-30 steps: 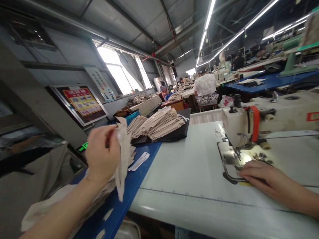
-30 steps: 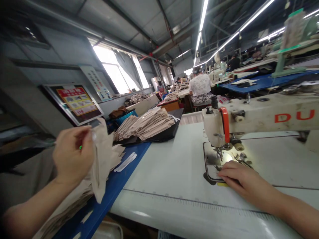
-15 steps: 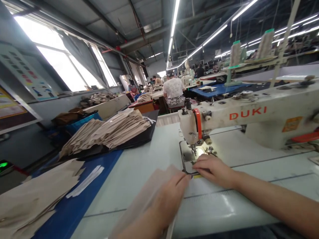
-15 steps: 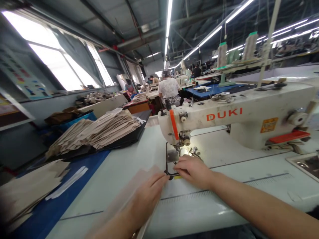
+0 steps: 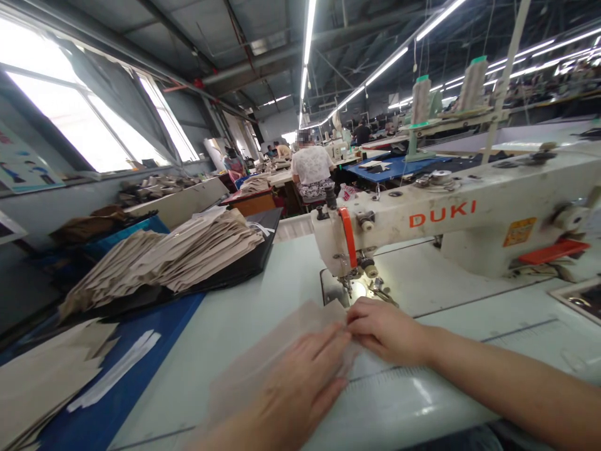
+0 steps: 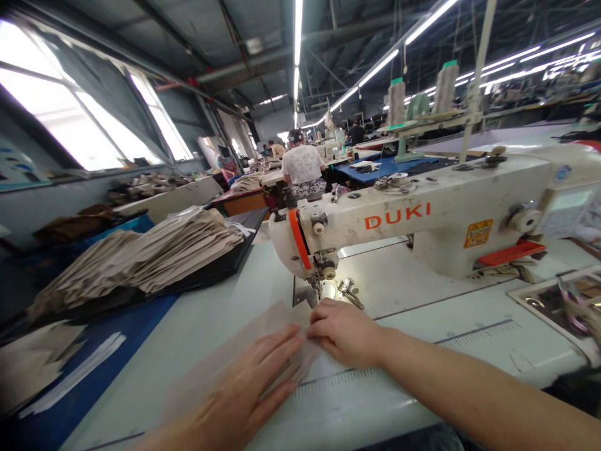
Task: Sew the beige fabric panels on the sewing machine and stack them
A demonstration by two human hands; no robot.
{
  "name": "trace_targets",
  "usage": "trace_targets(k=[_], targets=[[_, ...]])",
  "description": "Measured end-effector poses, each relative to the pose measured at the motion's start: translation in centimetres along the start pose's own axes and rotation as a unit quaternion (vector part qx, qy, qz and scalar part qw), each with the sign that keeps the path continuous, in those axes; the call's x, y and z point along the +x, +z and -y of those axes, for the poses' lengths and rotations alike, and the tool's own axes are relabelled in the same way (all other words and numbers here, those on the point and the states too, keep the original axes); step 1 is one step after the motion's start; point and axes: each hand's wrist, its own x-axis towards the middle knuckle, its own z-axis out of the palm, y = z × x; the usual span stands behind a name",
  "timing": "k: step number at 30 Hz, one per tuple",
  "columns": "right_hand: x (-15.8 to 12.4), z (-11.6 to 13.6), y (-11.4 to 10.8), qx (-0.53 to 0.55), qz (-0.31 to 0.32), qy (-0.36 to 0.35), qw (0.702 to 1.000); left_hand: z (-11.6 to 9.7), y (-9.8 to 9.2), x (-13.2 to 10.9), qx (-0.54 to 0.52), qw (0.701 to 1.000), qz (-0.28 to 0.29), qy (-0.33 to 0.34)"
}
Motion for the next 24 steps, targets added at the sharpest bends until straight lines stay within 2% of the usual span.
trace_targets(k=[2,3,6,9,12,15,18,21,24], targets=[[0.0,0.3,-0.2,-0.005,0.006,0.002,1.000,0.6,0.8,-3.1,0.026,0.993,-0.009,-0.114],[0.0,0.4,-0.3,-0.010,0.012,0.003,1.000,1.0,1.1,-4.3,0.039,0.988,0.001,-0.147],[0.1,0.6,-0.3,-0.035,0.030,-0.006,0.999,2.7,1.3,-5.9,0.033,0.983,0.074,-0.164],[0.2,0.6,-0.1,-0.052,0.025,-0.022,0.998,4.4,0.0,-4.7,-0.002,0.977,0.150,-0.153],[0.2,0.6,0.0,-0.068,0.010,-0.041,0.997,5.8,-1.3,-3.2,-0.015,0.969,0.188,-0.157],[0.1,0.5,0.1,-0.077,-0.005,-0.056,0.995,6.4,-1.6,-2.9,-0.018,0.970,0.187,-0.152],[0.0,0.4,0.2,-0.096,-0.032,-0.039,0.994,6.5,-1.4,-3.1,-0.020,0.973,0.177,-0.149],[0.1,0.5,0.1,-0.110,-0.051,-0.017,0.992,6.6,-1.3,-3.1,-0.034,0.968,0.192,-0.159],[0.2,0.9,-0.1,-0.093,-0.040,-0.027,0.995,6.6,-1.6,-2.6,-0.059,0.959,0.214,-0.174]])
